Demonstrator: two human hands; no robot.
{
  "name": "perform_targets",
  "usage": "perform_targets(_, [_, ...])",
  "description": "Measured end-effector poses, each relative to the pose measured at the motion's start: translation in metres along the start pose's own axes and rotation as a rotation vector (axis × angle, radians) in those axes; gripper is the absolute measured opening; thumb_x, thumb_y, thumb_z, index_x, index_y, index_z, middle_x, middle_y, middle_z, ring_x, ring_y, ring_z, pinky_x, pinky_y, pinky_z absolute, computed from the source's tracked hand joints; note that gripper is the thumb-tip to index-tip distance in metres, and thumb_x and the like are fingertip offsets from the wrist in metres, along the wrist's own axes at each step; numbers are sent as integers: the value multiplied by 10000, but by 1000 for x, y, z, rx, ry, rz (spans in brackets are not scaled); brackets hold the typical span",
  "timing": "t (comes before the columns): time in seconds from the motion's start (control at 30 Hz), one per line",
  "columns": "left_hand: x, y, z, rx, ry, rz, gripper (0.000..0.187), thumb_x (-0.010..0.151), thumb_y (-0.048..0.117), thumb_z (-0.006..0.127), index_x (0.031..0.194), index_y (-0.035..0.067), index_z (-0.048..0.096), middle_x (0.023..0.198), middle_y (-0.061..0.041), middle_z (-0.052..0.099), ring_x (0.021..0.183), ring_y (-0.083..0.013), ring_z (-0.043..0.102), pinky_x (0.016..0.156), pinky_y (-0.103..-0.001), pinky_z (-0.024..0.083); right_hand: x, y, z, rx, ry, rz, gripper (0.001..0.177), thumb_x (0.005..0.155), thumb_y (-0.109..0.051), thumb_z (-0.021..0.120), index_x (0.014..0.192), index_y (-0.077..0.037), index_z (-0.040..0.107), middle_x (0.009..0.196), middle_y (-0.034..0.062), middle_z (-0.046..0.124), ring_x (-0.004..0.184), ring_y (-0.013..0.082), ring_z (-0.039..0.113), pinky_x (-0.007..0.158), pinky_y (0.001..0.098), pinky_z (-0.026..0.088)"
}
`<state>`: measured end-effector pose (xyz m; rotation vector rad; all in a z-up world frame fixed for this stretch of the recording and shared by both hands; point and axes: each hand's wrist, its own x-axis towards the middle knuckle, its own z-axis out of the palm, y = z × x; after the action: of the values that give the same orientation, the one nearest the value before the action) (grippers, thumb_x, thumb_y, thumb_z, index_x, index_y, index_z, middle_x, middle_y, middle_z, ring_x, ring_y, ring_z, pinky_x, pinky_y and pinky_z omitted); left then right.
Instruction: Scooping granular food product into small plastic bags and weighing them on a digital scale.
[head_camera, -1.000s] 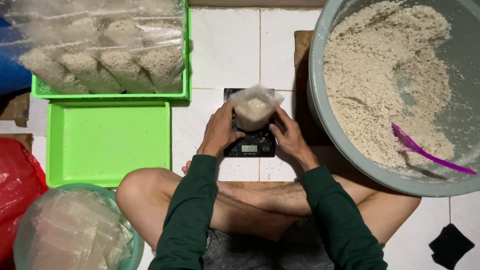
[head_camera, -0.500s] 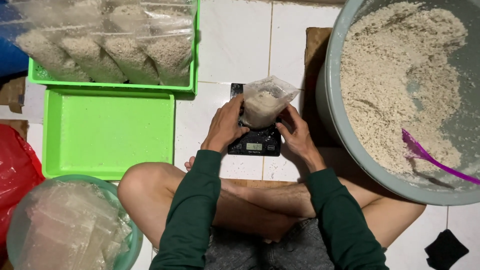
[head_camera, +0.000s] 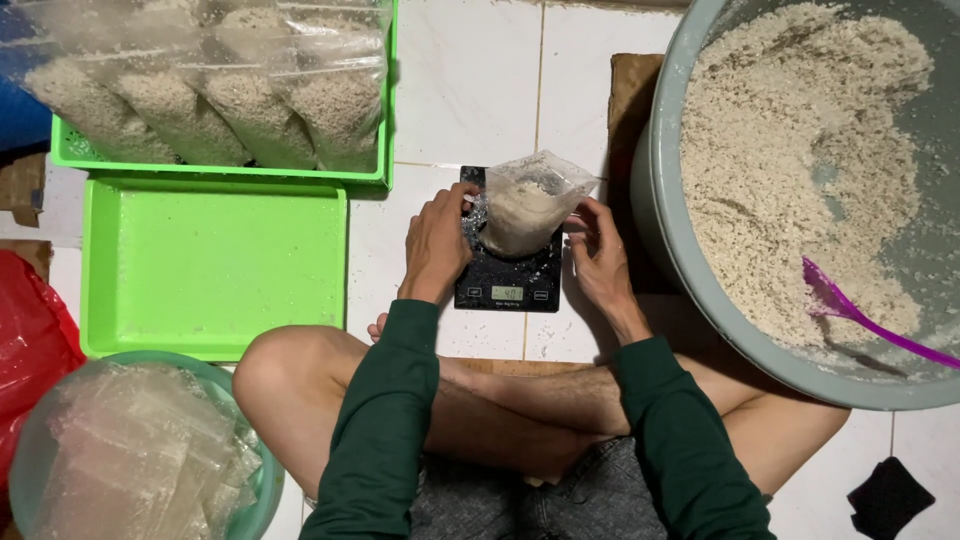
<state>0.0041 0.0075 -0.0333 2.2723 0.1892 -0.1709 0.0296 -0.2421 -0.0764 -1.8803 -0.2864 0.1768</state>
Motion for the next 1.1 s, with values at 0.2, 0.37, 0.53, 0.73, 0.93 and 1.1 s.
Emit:
perform_targets(0.2, [4, -13, 10, -8, 65, -20, 683, 653, -232, 568, 1260, 81, 551, 1081, -172, 644, 997, -372, 632, 835, -498, 460, 0, -6, 2, -1, 42, 23, 531, 877, 115, 463, 1379, -56, 472, 1240, 186, 564, 1103, 309, 620, 920, 425, 521])
perform_targets(0.37, [-2, 3, -1, -110, 119, -15, 580, 707, -206, 564, 1226, 53, 569, 1035, -185, 649, 977, -370, 641, 822, -498, 488, 1, -15, 3, -38, 77, -4, 386, 922, 54, 504, 1286, -62, 558, 1140, 152, 619, 1046, 270, 656, 885, 404, 535])
perform_targets(0.53, [1, 11, -4, -594, 287, 53, 436, 831, -150, 521, 1244, -16, 482, 1008, -242, 622, 946, -355, 627, 785, -437, 527, -3, -47, 9, -11, 219, -60, 227, 1000, -114, 573, 1219, -115, 636, 1076, 83, 671, 1025, 190, 657, 893, 344, 532])
perform_targets(0.73, [-9, 0, 4, -796, 231, 196, 408, 938, 214, 653, 1281, 16, 554, 1136, -199, 640, 1040, -298, 616, 847, -375, 512, 4, -62, 18, 90, 286, -198, 276, 1021, -224, 580, 1248, -73, 615, 1074, 108, 665, 950, 185, 616, 845, 362, 532])
perform_targets(0.93, [-21, 1, 17, -514, 430, 205, 163, 837, 215, 815, 990, 199, 763, 941, -17, 768, 888, -171, 717, 766, -283, 514, -2, -61, 24, 7, 430, -307, 123, 931, -138, 694, 1039, -81, 710, 922, 93, 692, 862, 228, 663, 758, 340, 540])
perform_targets(1.1, [-35, 23, 13, -528, 503, 236, 164, 799, 35, 779, 889, 172, 774, 820, -16, 754, 742, -151, 696, 683, -263, 512, -21, -109, 19, -10, 435, -371, 124, 917, 13, 657, 969, -80, 721, 896, 65, 691, 780, 216, 671, 726, 325, 557])
